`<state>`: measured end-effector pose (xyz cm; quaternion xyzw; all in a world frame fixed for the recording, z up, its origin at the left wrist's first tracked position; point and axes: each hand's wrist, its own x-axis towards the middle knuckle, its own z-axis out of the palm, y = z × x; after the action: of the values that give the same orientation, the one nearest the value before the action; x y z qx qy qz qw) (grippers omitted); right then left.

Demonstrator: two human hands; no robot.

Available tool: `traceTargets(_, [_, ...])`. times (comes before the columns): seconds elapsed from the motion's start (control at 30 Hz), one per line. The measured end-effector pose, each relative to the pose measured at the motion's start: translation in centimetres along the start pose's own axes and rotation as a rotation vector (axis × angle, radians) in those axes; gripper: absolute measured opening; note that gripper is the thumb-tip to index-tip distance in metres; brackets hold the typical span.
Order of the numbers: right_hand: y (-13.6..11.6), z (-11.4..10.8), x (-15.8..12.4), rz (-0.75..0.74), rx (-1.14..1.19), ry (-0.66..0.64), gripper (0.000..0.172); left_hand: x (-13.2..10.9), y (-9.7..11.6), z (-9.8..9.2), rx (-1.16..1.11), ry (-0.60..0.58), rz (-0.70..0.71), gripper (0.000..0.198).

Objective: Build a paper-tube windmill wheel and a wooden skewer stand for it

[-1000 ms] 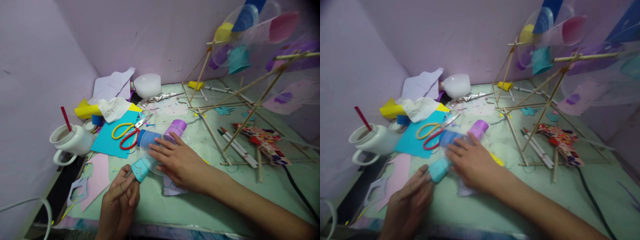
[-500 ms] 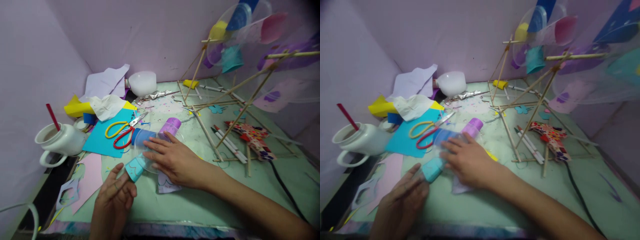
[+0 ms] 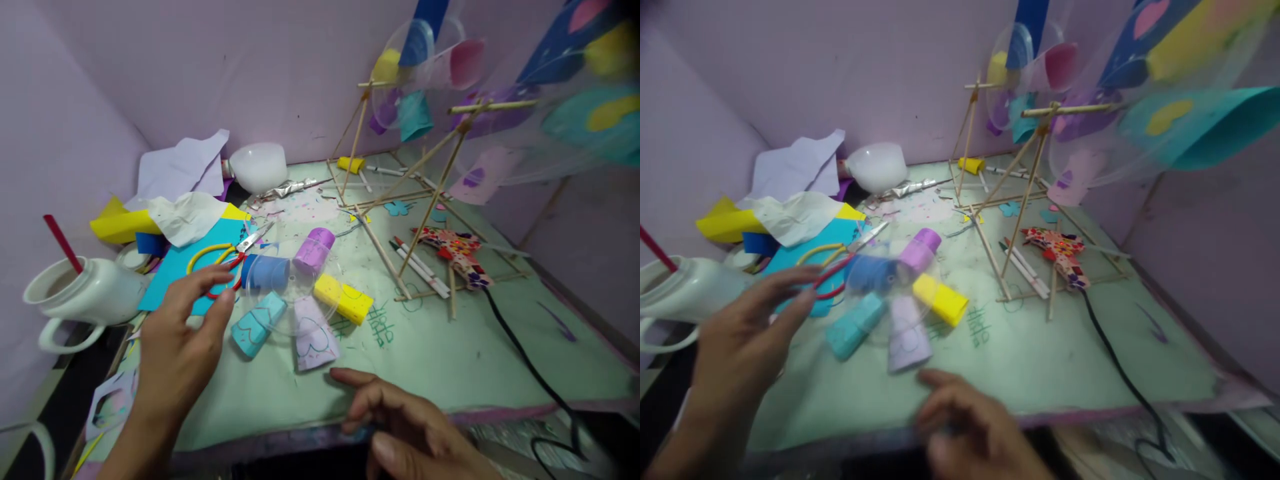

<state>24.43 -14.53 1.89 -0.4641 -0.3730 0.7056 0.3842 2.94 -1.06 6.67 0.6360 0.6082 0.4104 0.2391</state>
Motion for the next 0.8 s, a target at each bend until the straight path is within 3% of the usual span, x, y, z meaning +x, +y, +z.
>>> traceTargets(0.13, [1.9,1.8,1.5,-0.024,0.168,-0.090,0.041,3.2,1.2,2.9,-0.107,-0.202,0.286,0.022])
traceTargets(0.27, [3.9,2.8,3.3,-0.175,0.337,-0.089,0.045,2.9,0.9,5.3,0.002,-0.366,0.425,0.034])
traceTargets(0.37, [4.6,3.3,4.1,-0.271,0.432,-0.042,0.048,2.0,0.0,6.0,0.153,-0.386,0.429,0.045])
traceTargets(0.53, [3.8,3.8,4.6,-0.258,0.641,-0.013,0.054,1.4,-0.9,6.3,0.281,-0.417,0.408,0.054])
traceTargets(0.8, [3.3,4.0,5.3,-0.338,0.919,-0.096,0.056,1.5,-1.1,6.4,0.370,-0.459,0.398,0.060])
